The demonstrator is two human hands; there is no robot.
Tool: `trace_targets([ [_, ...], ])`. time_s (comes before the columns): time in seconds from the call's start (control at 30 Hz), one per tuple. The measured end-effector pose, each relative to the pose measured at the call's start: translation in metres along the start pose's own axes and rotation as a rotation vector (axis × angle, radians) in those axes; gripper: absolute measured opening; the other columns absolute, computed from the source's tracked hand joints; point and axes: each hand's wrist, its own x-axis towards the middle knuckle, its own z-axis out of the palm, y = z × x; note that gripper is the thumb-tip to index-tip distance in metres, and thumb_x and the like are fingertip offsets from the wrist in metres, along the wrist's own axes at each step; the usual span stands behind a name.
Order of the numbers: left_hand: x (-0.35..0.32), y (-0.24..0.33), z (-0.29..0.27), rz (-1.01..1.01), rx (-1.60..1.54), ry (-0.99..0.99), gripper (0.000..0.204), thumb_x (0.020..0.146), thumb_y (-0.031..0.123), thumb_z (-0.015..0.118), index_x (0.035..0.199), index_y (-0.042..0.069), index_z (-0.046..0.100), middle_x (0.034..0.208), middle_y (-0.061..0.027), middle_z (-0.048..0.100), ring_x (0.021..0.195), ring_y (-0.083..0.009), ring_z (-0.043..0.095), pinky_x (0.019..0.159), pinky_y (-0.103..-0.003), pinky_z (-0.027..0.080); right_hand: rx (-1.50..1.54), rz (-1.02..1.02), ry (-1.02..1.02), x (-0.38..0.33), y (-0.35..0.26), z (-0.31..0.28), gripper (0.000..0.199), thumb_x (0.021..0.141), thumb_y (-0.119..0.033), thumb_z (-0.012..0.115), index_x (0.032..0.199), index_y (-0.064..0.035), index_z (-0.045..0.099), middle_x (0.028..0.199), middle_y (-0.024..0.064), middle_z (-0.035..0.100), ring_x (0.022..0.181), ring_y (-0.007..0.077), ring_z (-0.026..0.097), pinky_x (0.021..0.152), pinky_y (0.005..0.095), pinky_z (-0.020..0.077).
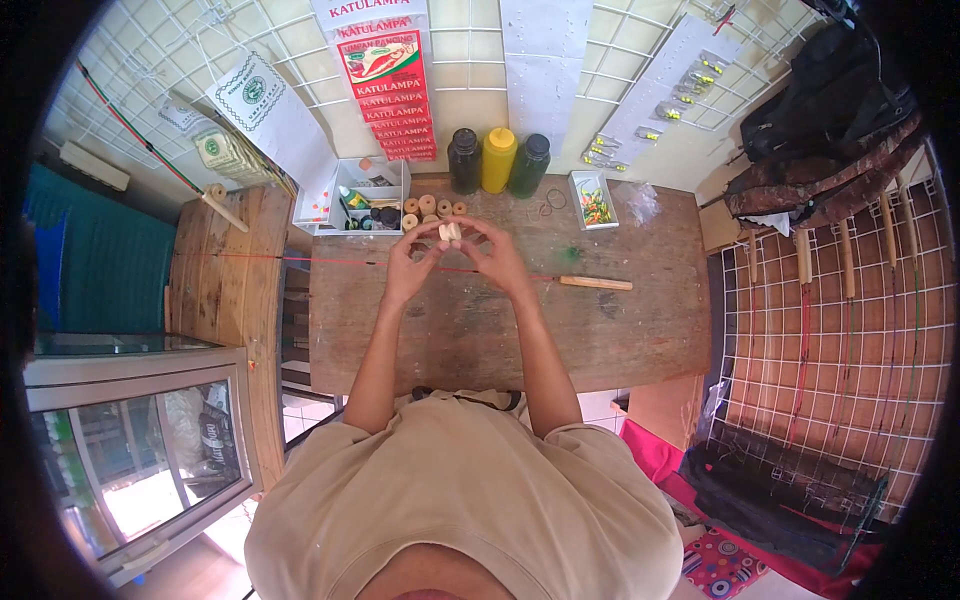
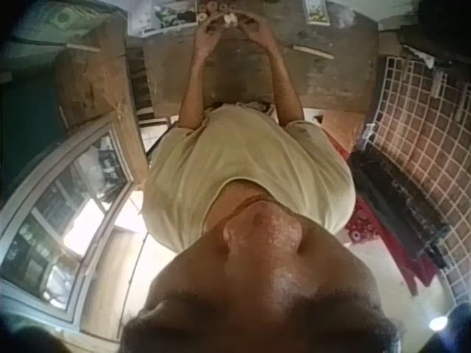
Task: The recorder is preparing a fishing rod by attaching the fishing line and threading accessories.
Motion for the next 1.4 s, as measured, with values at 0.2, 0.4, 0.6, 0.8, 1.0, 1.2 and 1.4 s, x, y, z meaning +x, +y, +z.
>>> trace_targets([
  [0.2,-0.001,-0.007,-0.006,-0.045,0.113,-0.004,0.031,0.081,0.014,0.072,0.11,0.007,0.064,0.092,-0.004,0.068,0.079,-0.0106,0.061,0.072,-0.026,0.046,-0.086,0.026,0.087,0.003,0.005,0.0,0.037,0.079,-0.013,0.071,0.115,-0.0089,0.062,0.102,0.0065,0.067,0.09,0.0151,0.06,0.077,0.0298,0.0469],
  [0.4,0.009,0.009,-0.009,0.022,0.121,0.067,0.021,0.081,0.013,0.071,0.101,0.005,0.067,0.091,-0.0039,0.068,0.075,-0.0087,0.059,0.069,-0.024,0.045,-0.107,0.005,0.145,0.005,0.014,-0.006,0.038,0.079,-0.009,0.07,0.115,-0.0083,0.061,0.103,0.0061,0.065,0.091,0.0158,0.061,0.074,0.0294,0.0477],
  [0.6,0.021,-0.007,-0.016,0.021,0.123,0.207,0.015,0.085,0.011,0.068,0.099,0.006,0.066,0.086,0.0006,0.067,0.074,-0.0062,0.058,0.068,-0.021,0.044,-0.14,-0.062,0.137,0.003,0.029,-0.012,0.033,0.078,0.0,0.063,0.11,-0.0053,0.061,0.099,0.0067,0.063,0.084,0.0163,0.061,0.071,0.0271,0.0482],
  [0.8,0.021,-0.015,-0.013,-0.003,0.157,0.22,0.015,0.085,0.012,0.068,0.098,0.005,0.066,0.082,-0.0019,0.067,0.073,-0.0062,0.057,0.067,-0.022,0.045,0.179,0.121,0.113,-0.004,0.042,-0.003,0.031,0.077,-0.003,0.064,0.107,-0.004,0.056,0.094,0.0089,0.063,0.078,0.0163,0.061,0.068,0.0275,0.0481],
  [1.0,0.02,-0.019,-0.017,0.019,0.174,0.223,0.019,0.085,0.009,0.067,0.103,0.005,0.064,0.082,-0.002,0.065,0.074,-0.0067,0.057,0.066,-0.022,0.045,-0.326,-0.01,0.169,-0.004,0.026,-0.012,0.025,0.076,-0.005,0.064,0.1,-0.0049,0.058,0.096,0.012,0.06,0.088,0.0252,0.06,0.073,0.0319,0.047],
  [1.2,0.016,-0.036,-0.026,0.057,0.149,0.305,0.023,0.085,0.007,0.065,0.107,0.006,0.059,0.08,0.0002,0.062,0.07,-0.0062,0.053,0.063,-0.021,0.042,-0.268,-0.009,0.116,-0.009,0.033,-0.021,0.025,0.073,-0.002,0.063,0.097,-0.0066,0.058,0.097,0.0117,0.057,0.092,0.0288,0.057,0.077,0.0335,0.0451],
  [1.4,0.018,-0.035,-0.023,0.074,0.196,0.333,0.022,0.085,0.006,0.065,0.105,0.007,0.058,0.079,0.002,0.061,0.069,-0.0055,0.051,0.063,-0.021,0.038,-0.28,-0.058,0.127,-0.015,0.04,-0.017,0.026,0.072,0.002,0.059,0.097,-0.0064,0.057,0.09,0.0102,0.053,0.085,0.028,0.055,0.074,0.0322,0.0438],
])
